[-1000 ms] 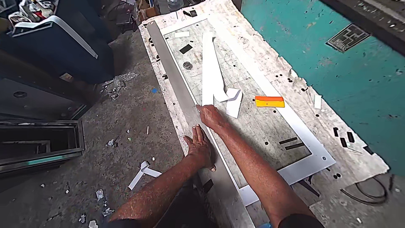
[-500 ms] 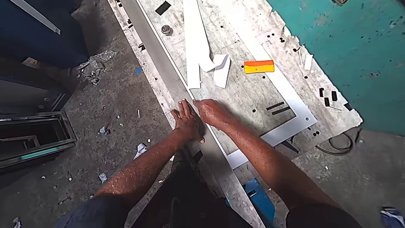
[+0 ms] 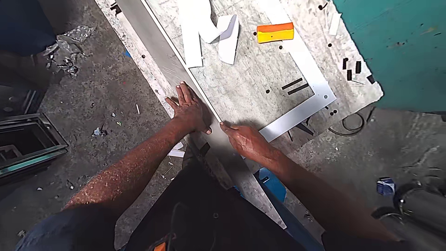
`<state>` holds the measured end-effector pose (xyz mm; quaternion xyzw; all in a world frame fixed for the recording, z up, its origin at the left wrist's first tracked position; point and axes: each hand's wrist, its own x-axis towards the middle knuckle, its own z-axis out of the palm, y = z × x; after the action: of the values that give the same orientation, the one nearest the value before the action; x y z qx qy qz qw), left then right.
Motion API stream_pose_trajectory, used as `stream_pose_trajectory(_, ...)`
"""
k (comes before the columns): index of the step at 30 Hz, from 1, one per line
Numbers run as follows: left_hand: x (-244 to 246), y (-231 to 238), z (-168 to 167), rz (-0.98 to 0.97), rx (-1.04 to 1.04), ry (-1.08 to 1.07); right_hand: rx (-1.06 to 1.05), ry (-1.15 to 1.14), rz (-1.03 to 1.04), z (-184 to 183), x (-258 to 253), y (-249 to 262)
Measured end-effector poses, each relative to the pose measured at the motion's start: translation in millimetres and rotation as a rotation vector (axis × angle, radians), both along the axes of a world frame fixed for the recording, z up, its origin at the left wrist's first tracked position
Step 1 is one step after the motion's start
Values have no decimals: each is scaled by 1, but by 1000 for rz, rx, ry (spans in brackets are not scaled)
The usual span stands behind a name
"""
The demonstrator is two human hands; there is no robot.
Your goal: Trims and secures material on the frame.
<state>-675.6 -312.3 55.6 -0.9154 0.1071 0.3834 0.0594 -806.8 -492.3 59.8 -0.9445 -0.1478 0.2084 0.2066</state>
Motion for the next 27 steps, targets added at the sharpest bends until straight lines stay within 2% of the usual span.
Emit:
stream_pose_trajectory(13,-1,-1,0,10,2,1,7,-109,9,2,-90,-30)
stream_pose_trajectory(27,-2,-1,1,12,4,-18,-11,-152,31,1,-111,-36)
